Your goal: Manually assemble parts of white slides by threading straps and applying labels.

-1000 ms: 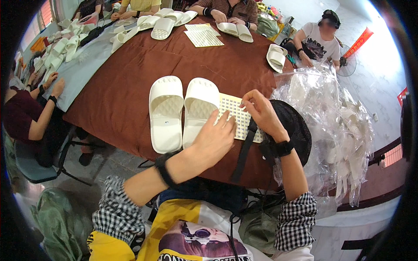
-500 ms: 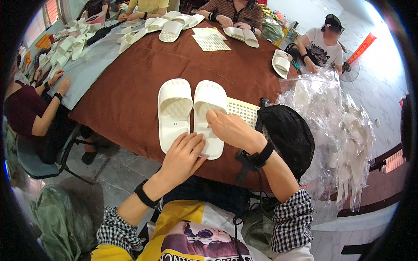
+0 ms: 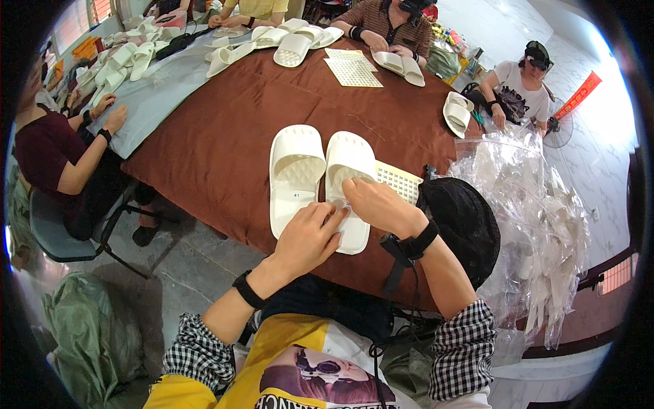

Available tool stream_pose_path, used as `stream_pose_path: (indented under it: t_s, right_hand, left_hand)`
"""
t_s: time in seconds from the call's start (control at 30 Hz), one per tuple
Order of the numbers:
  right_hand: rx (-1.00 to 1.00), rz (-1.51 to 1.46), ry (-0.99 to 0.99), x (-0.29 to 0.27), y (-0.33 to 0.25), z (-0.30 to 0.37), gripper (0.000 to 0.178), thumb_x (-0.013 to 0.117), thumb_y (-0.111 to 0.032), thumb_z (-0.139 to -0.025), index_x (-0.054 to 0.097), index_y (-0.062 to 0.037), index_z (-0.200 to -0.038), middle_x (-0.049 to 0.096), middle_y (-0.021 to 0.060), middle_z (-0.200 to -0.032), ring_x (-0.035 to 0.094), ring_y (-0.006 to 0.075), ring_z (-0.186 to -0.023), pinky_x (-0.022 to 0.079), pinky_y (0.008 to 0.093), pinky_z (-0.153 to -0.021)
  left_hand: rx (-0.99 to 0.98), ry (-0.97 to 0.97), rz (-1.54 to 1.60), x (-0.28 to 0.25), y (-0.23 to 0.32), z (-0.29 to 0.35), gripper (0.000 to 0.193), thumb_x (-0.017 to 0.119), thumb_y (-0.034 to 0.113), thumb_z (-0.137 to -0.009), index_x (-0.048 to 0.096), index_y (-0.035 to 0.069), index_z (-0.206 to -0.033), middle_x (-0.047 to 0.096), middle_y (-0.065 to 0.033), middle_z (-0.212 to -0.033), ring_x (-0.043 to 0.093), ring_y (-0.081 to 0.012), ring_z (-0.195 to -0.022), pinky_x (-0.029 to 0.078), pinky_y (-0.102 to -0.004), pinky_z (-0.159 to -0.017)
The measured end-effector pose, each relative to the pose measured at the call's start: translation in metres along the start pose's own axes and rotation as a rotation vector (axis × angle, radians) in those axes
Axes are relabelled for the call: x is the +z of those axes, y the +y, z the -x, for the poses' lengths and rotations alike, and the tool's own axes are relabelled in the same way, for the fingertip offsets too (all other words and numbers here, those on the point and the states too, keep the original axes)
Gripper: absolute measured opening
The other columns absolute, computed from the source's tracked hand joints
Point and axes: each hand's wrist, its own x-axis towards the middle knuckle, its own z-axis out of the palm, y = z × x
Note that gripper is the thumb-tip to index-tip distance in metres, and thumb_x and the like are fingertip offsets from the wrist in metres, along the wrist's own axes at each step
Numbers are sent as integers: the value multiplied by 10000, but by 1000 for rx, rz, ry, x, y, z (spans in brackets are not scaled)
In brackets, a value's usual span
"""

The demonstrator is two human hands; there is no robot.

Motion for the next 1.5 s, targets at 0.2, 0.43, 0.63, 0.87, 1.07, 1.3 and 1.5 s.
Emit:
stream_pose_path:
  t_s: [0.2, 0.43, 0.63, 0.87, 1.07, 1.3, 1.5]
  right_hand:
    - [0, -18, 47, -1, -1, 3, 115, 582, -61, -906, 502, 10, -946, 640, 173, -870, 680, 360, -835, 561, 442, -683]
    - [33, -87, 70, 6, 3, 0, 121, 579, -73, -923, 496, 3, -966, 643, 187, -880, 671, 384, -802, 545, 463, -677]
    - [155, -199, 152, 8, -1, 9, 105, 567, -78, -941, 505, -16, -999, 653, 202, -925, 665, 411, -786, 531, 474, -674]
    - [89, -258, 273, 11, -12, 43, 283, 569, -15, -873, 601, -52, -1151, 628, 164, -975, 685, 369, -831, 557, 452, -703]
    - [89, -163, 315, 15, -24, 52, 397, 615, -1, -821, 627, -71, -1211, 607, 103, -1092, 675, 297, -953, 580, 384, -754]
    - [140, -70, 329, 24, -29, 56, 482, 651, -24, -788, 584, -33, -1266, 559, 89, -1132, 628, 256, -949, 582, 366, -722]
    - [158, -93, 292, 25, -36, 64, 527, 643, 13, -778, 607, -21, -1302, 571, 96, -1239, 620, 280, -1047, 572, 373, -804]
  left_hand:
    - [-12, -51, -72, 3, 4, -4, 544, 636, 96, -813, 563, 21, -1346, 522, -134, -1131, 550, -317, -1035, 479, -424, -903]
    - [-5, -65, -117, 3, 7, -9, 545, 630, 90, -793, 558, 2, -1326, 513, -154, -1153, 527, -336, -1056, 461, -441, -925]
    - [-9, -87, -91, 4, 7, -10, 545, 637, 103, -796, 556, 7, -1325, 527, -153, -1163, 532, -341, -1073, 461, -452, -924]
    - [-23, -69, -78, 5, 5, -6, 533, 636, 96, -798, 567, 22, -1321, 529, -147, -1150, 534, -340, -1065, 460, -459, -922]
    - [-14, -67, -90, 5, 6, -8, 522, 644, 85, -794, 581, 32, -1309, 526, -150, -1146, 536, -343, -1057, 464, -462, -912]
    - [-2, -72, -89, 8, 4, -8, 520, 647, 75, -790, 587, 39, -1305, 527, -158, -1138, 536, -347, -1035, 463, -463, -901]
    - [-17, -71, -87, 8, 2, -7, 542, 643, 74, -784, 569, 35, -1319, 527, -158, -1156, 530, -352, -1054, 455, -471, -918]
